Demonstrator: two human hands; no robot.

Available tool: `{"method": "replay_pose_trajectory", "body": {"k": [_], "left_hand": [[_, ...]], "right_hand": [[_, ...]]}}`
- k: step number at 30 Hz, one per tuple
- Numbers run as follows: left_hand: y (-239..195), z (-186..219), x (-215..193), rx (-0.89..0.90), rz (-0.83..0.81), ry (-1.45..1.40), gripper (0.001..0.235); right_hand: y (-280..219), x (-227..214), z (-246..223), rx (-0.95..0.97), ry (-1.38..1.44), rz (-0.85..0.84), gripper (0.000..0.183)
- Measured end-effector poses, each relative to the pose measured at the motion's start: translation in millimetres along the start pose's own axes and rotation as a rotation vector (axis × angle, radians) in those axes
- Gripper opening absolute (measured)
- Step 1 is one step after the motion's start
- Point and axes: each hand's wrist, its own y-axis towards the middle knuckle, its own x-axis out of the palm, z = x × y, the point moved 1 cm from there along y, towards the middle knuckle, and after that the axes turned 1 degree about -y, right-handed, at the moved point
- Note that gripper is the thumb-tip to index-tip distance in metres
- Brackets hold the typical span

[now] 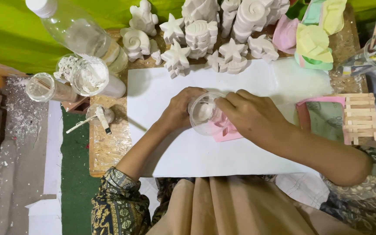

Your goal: Filling a star-shaped mold with white paste and smoothing it with a stick

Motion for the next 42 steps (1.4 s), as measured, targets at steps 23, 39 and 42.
{"method": "replay_pose_trajectory", "body": {"k": [23,39,42], "left_hand": [[45.1,37.4,-29.9,0.268,0.105,0.044,0.041],[57.2,54.5,-26.7,0.394,0.135,0.286,0.033],[58.9,61.5,-25.6,0.4,0.149,0.328,0.034]], "right_hand": [[1.2,-30.4,-21.4,-0.166,-0.22,0.332,0.028],[-25.2,-15.3,-22.3,-0.086,-0.094,0.395,0.034],[-27.0,-36.0,-23.4,-0.084,-0.035,0.416,0.031]]}}
